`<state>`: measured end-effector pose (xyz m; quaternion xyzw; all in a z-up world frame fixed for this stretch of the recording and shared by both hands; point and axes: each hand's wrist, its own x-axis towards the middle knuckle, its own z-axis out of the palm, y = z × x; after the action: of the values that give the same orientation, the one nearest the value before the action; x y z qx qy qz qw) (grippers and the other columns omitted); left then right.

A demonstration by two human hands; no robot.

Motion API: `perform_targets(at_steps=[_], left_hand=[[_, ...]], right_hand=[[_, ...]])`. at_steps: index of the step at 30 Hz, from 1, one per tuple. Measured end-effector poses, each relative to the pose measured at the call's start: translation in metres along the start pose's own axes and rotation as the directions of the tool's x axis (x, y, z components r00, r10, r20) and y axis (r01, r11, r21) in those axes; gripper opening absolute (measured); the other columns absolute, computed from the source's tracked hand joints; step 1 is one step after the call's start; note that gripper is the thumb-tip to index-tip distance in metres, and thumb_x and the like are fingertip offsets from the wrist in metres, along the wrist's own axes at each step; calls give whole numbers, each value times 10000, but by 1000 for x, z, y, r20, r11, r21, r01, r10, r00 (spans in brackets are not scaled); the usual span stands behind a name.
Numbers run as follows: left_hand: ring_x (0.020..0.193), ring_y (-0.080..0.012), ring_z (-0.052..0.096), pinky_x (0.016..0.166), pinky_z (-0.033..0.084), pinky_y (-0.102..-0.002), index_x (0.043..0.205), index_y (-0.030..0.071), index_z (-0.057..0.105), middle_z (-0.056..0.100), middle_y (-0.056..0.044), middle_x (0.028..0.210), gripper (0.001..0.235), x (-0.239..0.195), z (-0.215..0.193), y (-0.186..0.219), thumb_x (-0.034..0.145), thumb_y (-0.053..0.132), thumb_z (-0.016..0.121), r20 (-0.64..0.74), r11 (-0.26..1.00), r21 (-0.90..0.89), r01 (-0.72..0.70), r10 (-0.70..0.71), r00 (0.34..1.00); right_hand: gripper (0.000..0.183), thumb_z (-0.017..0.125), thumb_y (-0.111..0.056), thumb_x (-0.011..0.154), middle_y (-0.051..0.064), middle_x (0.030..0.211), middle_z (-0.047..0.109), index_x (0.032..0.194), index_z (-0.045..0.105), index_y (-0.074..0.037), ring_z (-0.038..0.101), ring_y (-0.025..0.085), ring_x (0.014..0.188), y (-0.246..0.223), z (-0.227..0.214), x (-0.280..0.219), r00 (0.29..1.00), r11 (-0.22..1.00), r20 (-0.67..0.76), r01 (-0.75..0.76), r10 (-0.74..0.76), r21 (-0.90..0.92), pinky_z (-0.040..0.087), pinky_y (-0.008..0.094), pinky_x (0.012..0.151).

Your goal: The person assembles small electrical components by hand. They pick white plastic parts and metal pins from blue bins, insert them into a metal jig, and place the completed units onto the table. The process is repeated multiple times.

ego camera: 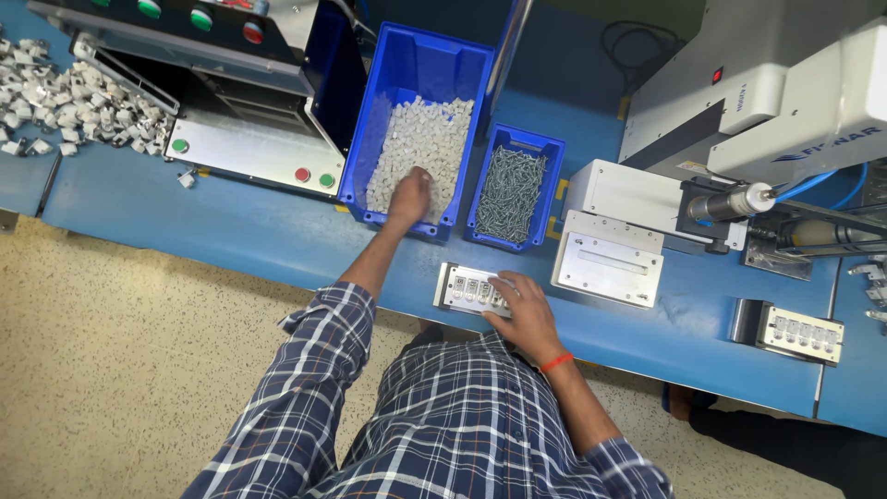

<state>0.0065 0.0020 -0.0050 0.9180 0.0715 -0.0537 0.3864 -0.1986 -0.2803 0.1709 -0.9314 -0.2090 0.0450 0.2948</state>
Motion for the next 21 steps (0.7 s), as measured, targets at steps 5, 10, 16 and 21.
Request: perform_targets(at_steps=[5,10,16,21], left_hand=[[875,-269,614,729,600,-388,1226,-42,569,597,-168,1061,324,20,-19,-4,1112,230,436,490,-137,-871,472,-307,816],[917,-277,673,827,650,-370,1211,-98,498,625,-210,1112,223,15,-36,14,1082,74,439,597,-456,-779,430,-332,730],[717,-131,595,605,545,-233,1229,-40,606,623,-73,901,241,-7,-45,22,1058,119,545,539,-212,-839,502,-189,821],[588,-64,460,468,383,-209,1148,24,646,557,22,778,279,-63,-68,45,1034,274,602,391,5,-916,401,-205,897]], right_hand=[[397,793,-272,839,107,1248,661,1190,730,-99,628,304,1174,-7,-25,-21,992,991,-96,-75,86,114,515,416,975],[350,774,-267,853,71,1208,686,1162,746,-105,664,261,1125,-8,-40,-33,981,980,-120,-135,153,148,540,386,946],[312,769,-256,873,53,1207,697,1151,754,-117,665,234,1125,-4,-50,-40,985,981,-98,-126,142,150,542,379,959],[301,782,-239,863,59,1169,731,1133,762,-108,697,225,1089,-7,-61,-39,983,968,-131,-98,131,231,563,361,925]])
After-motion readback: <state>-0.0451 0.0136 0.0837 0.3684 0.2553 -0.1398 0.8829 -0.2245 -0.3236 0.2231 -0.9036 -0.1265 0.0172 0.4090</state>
